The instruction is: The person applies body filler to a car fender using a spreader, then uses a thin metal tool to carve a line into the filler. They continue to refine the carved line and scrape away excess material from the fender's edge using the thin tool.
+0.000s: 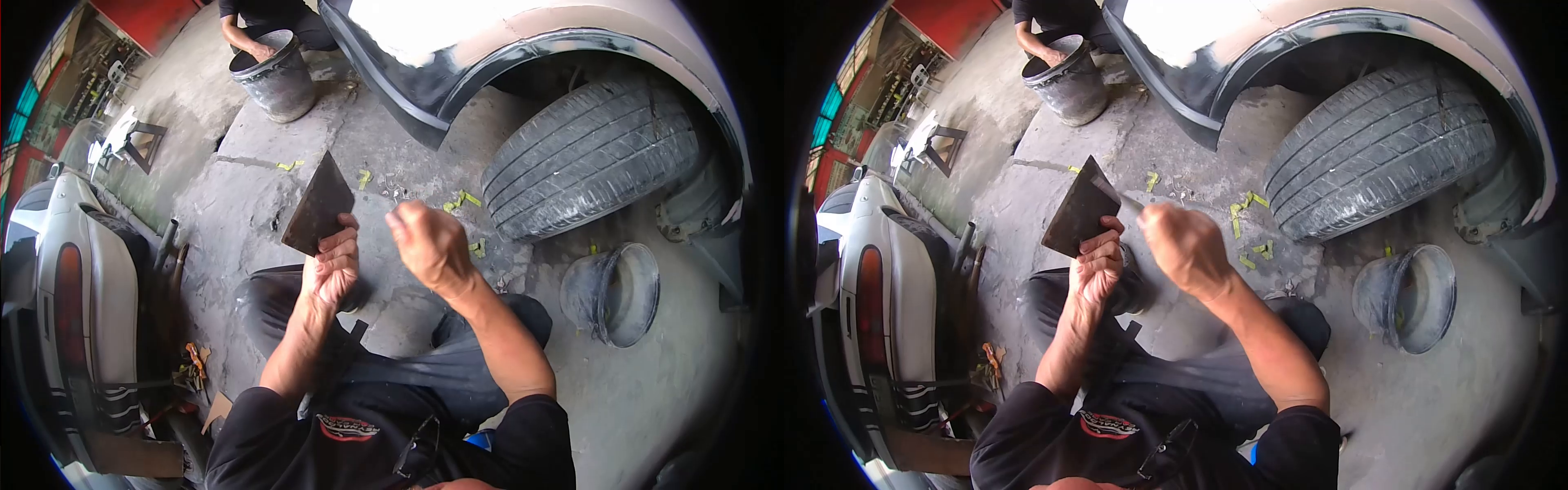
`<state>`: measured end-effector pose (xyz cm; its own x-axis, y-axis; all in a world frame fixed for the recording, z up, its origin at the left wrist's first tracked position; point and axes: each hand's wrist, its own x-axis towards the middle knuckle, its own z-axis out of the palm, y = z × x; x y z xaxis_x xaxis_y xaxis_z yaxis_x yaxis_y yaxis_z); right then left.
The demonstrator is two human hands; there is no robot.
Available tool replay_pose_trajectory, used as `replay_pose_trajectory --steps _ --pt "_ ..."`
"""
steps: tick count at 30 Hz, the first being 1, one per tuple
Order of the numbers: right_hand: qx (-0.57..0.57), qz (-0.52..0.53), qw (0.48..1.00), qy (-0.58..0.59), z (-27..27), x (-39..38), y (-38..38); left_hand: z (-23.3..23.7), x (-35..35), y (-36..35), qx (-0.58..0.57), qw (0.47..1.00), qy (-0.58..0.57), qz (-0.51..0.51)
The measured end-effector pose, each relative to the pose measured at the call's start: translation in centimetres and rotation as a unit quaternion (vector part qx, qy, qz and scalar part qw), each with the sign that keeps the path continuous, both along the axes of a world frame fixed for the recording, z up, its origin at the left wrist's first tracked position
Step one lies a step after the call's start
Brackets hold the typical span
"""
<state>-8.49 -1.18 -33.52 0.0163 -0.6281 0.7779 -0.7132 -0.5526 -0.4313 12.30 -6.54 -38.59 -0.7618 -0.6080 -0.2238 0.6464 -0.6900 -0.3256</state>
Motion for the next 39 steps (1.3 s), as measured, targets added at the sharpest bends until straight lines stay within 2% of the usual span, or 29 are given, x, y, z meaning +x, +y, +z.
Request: replay_pose_trajectory --steps 2,3,4,6,7,10,11,14,17,18,20,21,22,25,26,27,28,29,30,31,32,33,34,36,37,38,39 --pt "-0.066 0.046 0.995 0.051 -0.2 1.1 -0.1 -2.2 0.0 0.9 0.127 0.972 0.198 -0.023" --pt "-0.064 0.064 0.993 0.077 -0.5 1.4 -0.2 -2.0 -0.2 1.3 0.103 0.983 0.15 0.002" --pt "0.065 0.025 0.995 0.067 -2.2 1.2 -0.9 -0.7 -0.3 1.6 0.094 0.985 0.145 -0.022" --pt "0.315 -0.057 0.947 0.041 -6.2 0.5 -2.5 4.1 -0.8 2.5 0.075 0.985 0.134 -0.074" --pt "0.273 -0.077 0.959 0.019 -5.8 0.4 -2.5 6.8 -1.4 2.8 0.031 0.986 0.136 -0.095" --pt "0.321 -0.005 0.939 -0.121 -3.5 0.1 -2.8 5.9 0.4 1.8 0.035 0.985 0.15 -0.071" --pt "0.278 -0.011 0.951 -0.136 -3.0 0.0 -2.8 5.6 0.8 1.8 0.024 0.988 0.139 -0.056" --pt "0.105 -0.051 0.993 -0.031 -1.5 0.3 -1.5 3.4 1.3 1.7 0.099 0.981 0.16 -0.05" --pt "-0.099 0.015 0.994 0.038 0.1 3.1 -0.6 4.4 0.3 2.4 0.098 0.991 0.06 -0.068" --pt "-0.099 0.062 0.991 0.071 0.4 3.4 -0.5 4.1 0.2 2.4 0.092 0.991 0.044 -0.089" --pt "0.037 0.028 0.998 -0.034 -3.0 2.4 -2.0 2.4 0.5 2.1 0.08 0.988 0.004 -0.131" --pt "0.186 -0.04 0.98 -0.055 -2.6 1.5 -2.5 1.8 0.3 2.1 0.008 0.987 0.05 -0.15" --pt "0.136 -0.062 0.987 -0.063 -2.2 1.0 -2.5 1.7 0.7 2.8 0.107 0.977 0.113 -0.142" --pt "-0.001 -0.021 0.999 -0.037 -0.4 2.4 -0.9 1.5 1.9 1.1 -0.036 0.986 -0.118 -0.114" --pt "-0.049 0.034 0.997 -0.05 -0.5 3.2 -0.5 0.4 2.2 0.4 -0.073 0.977 -0.177 -0.094" --pt "-0.049 0.055 0.997 -0.031 0.2 3.5 -0.2 -2.0 3.0 -0.4 -0.165 0.94 -0.281 -0.102" --pt "-0.049 0.072 0.996 -0.014 0.9 3.4 0.1 1.3 1.9 0.3 -0.219 0.855 -0.453 -0.125" --pt "-0.034 0.041 0.998 -0.028 -0.3 2.4 -0.6 5.0 1.0 1.3 -0.267 0.734 -0.607 -0.147" --pt "0.101 -0.003 0.992 -0.08 -2.0 1.2 -1.3 7.5 0.1 1.9 -0.307 0.582 -0.735 -0.162" --pt "0.139 -0.037 0.982 -0.122 -1.5 0.2 -1.6 4.4 1.2 1.5 -0.532 0.432 -0.728 -0.021" --pt "0.175 -0.068 0.969 -0.164 -1.0 -0.4 -1.8 2.0 2.7 0.6 -0.499 0.445 -0.743 -0.024" --pt "0.109 -0.063 0.981 -0.15 -0.3 -0.7 -2.0 2.3 2.8 0.0 -0.464 0.459 -0.757 -0.022" --pt "0.139 -0.042 0.97 -0.197 0.5 -0.9 -1.9 2.5 2.8 -0.4 -0.425 0.474 -0.771 -0.02" --pt "0.207 -0.002 0.934 -0.29 1.8 -1.2 -1.1 4.6 1.9 0.7 -0.403 0.515 -0.751 0.098" --pt "0.178 -0.016 0.93 -0.321 1.4 -1.5 -1.4 5.7 1.1 1.3 -0.392 0.53 -0.736 0.152" --pt "0.232 -0.043 0.907 -0.347 0.4 -2.5 -1.8 5.7 0.6 1.7 -0.432 0.511 -0.725 0.163" --pt "0.236 -0.035 0.895 -0.376 -0.6 -3.0 -2.2 5.6 0.2 2.5 -0.471 0.49 -0.712 0.173"
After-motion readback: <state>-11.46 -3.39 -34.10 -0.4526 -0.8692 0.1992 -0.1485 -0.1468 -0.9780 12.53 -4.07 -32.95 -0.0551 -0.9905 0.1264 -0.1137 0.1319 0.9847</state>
